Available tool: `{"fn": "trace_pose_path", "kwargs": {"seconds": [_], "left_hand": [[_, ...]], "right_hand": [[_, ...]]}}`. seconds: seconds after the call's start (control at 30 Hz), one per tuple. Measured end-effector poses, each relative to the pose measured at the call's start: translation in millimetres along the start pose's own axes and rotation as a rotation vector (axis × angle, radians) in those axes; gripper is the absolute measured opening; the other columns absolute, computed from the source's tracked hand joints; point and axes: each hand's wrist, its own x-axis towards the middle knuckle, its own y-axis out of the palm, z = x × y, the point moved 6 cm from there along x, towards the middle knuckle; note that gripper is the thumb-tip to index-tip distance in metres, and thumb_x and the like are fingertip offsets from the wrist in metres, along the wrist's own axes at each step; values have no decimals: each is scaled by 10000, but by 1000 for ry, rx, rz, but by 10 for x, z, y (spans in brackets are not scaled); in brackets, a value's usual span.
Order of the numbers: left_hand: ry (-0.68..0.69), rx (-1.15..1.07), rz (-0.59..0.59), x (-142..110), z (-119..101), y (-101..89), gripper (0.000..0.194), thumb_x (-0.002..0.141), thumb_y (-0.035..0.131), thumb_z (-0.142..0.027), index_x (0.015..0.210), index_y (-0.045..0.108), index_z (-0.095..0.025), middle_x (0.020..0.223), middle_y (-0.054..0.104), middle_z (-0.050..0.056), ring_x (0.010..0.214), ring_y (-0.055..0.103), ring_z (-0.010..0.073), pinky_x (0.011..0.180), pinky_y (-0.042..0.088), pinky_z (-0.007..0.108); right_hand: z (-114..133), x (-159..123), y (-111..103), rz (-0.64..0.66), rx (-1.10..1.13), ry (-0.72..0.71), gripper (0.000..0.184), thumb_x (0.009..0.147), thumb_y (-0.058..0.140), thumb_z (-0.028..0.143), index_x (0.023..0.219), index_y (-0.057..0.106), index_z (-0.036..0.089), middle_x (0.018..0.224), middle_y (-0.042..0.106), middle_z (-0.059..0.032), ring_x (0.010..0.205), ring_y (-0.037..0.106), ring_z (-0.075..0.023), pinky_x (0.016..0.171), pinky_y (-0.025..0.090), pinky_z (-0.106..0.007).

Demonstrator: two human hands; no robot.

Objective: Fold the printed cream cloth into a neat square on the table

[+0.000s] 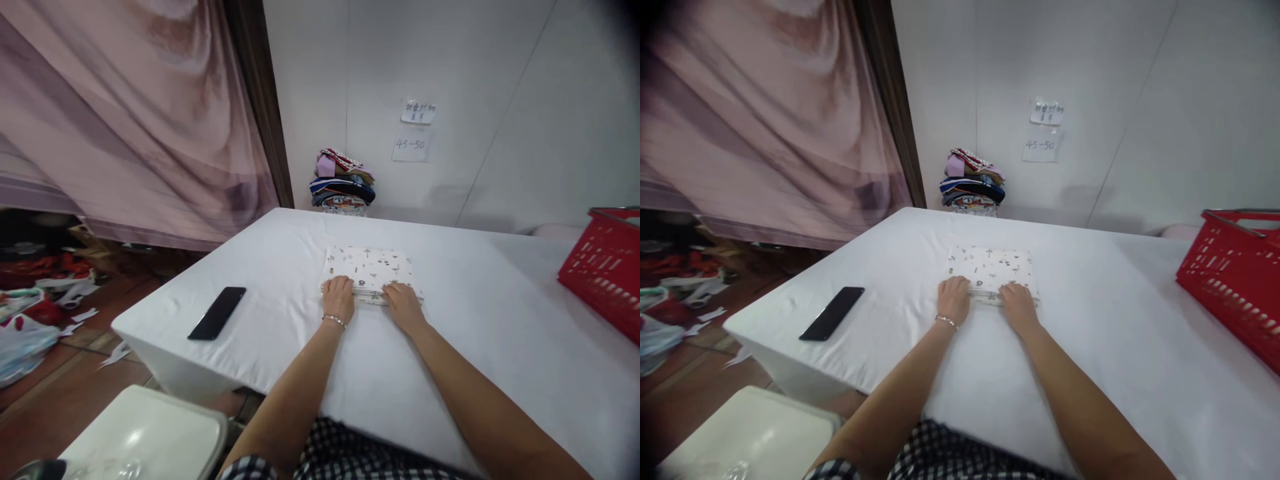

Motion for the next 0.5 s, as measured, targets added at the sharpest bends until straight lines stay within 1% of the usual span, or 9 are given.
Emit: {"fn": "trace_pose_path", "kwargs": {"seconds": [0.13,0.27,0.37,0.5], "left_hand": [[-93,20,13,-26,241,-28,272,737,444,-65,928,571,-211,990,601,50,1003,472,201,885,297,374],[-196,31,-7,-62,454,-85,267,708,468,-71,897,591,-213,982,605,43,996,476,196,898,287,373],[-235,35,10,-85,525,-81,242,707,483,-101,880,610,-211,974,608,44,973,483,195,892,296,361],[-282,34,59,-97,555,-47,241,713,482,-124,887,624,-211,974,608,49,970,487,200,866,317,347]], "right_hand": [[-10,-11,11,-8,9,-5,210,875,397,177,929,599,176,949,589,-70,879,485,-200,790,321,-319],[-13,-22,12,-22,10,-19,211,875,394,182,932,598,180,946,586,-68,868,484,-194,783,325,-314],[-8,-25,15,-17,20,-20,215,876,397,182,945,600,180,946,587,-68,864,487,-190,782,332,-312],[11,-28,22,-6,22,-18,211,872,415,190,955,609,187,958,590,-68,878,498,-188,792,347,-315]]}}
